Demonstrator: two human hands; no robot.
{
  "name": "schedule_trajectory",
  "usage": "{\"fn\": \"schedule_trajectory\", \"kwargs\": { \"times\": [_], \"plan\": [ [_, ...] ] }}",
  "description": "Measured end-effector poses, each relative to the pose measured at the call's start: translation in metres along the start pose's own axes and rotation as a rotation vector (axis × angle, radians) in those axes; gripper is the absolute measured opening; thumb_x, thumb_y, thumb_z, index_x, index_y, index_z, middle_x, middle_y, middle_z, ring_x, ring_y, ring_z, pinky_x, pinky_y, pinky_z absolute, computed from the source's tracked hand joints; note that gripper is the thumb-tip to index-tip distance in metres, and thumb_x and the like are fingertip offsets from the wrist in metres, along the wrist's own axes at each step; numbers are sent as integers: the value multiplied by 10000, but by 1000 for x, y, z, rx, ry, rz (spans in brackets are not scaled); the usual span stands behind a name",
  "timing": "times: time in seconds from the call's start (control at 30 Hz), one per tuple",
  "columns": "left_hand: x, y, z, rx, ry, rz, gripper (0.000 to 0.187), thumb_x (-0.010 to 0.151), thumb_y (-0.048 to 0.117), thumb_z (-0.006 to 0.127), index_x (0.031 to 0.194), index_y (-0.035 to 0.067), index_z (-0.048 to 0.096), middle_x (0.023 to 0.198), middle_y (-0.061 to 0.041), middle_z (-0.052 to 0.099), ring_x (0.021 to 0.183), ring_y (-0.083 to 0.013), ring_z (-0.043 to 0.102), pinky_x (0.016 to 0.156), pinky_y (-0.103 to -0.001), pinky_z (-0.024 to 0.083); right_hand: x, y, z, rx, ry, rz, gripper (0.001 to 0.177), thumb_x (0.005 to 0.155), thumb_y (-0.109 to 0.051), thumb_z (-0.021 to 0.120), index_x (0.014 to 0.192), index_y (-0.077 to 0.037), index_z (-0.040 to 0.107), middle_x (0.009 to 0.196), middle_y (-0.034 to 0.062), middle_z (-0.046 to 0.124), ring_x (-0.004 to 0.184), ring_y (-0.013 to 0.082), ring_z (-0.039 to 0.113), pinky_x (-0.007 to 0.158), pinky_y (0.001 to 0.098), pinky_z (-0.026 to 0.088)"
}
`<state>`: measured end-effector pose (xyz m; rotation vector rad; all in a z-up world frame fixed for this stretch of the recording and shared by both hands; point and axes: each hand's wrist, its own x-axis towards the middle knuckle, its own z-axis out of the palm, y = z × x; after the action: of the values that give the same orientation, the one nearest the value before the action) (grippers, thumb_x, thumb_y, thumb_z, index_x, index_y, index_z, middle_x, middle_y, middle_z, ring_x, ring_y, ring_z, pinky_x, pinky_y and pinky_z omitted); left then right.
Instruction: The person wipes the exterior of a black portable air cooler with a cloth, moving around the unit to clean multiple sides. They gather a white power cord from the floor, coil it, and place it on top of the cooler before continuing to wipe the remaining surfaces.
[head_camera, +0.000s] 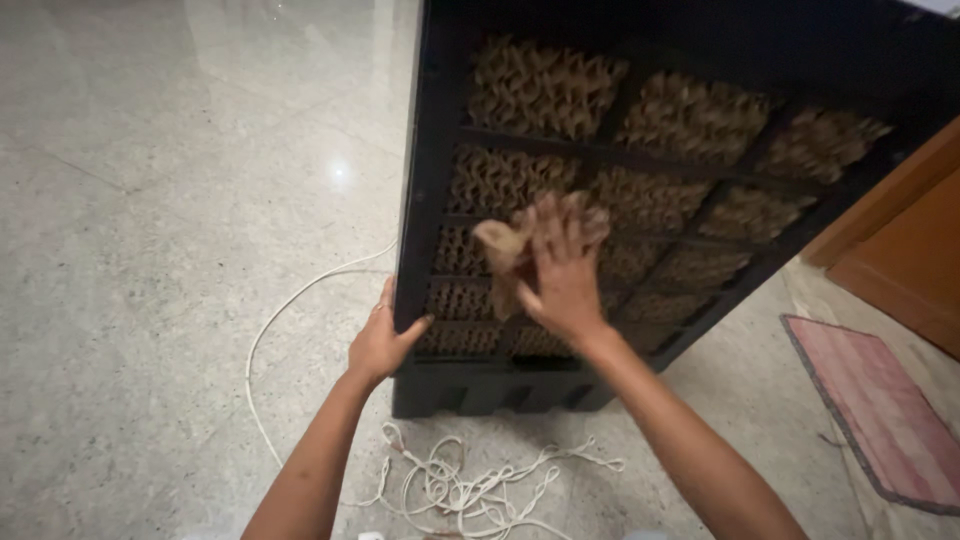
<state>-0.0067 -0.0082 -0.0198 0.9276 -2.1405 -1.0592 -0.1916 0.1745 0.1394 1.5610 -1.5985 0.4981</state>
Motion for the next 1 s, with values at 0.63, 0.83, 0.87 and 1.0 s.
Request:
{"fn": "schedule_trajectory", "kwargs": {
  "times": [0.63,0.83,0.87,1.0],
  "plan": [
    [25,2,-15,-209,-13,206,1413,631,747,839,1641,75,114,1648,-246,290,1524,-387,299,1223,-489,286,-98,6,69,-215,-320,-145,905,910,-517,749,1684,-337,317,1773,45,113,1634,304,135,1221,682,233],
    [42,-8,-7,-432,10,216,1286,727,767,753,1648,112,139,1649,-231,307,1524,-375,336,1210,-470,339,-122,37,125,-234,-212,-193,885,966,-595,726,1689,-355,274,1737,55,108,1600,322,123,1185,668,232],
    [42,-8,-6,-411,8,194,1235,751,752,727,1655,122,168,1640,-222,335,1521,-368,350,1207,-467,345,-118,38,125,-207,-230,-196,897,918,-592,737,1658,-347,292,1702,63,130,1562,335,152,1152,688,235],
    [39,-4,3,-334,118,213,1063,879,671,703,1642,108,221,1609,-234,363,1497,-370,400,1210,-464,369,-105,26,102,72,-92,-214,681,1020,-369,790,1617,-257,480,1728,67,269,1576,363,277,1271,540,327]
  ]
}}
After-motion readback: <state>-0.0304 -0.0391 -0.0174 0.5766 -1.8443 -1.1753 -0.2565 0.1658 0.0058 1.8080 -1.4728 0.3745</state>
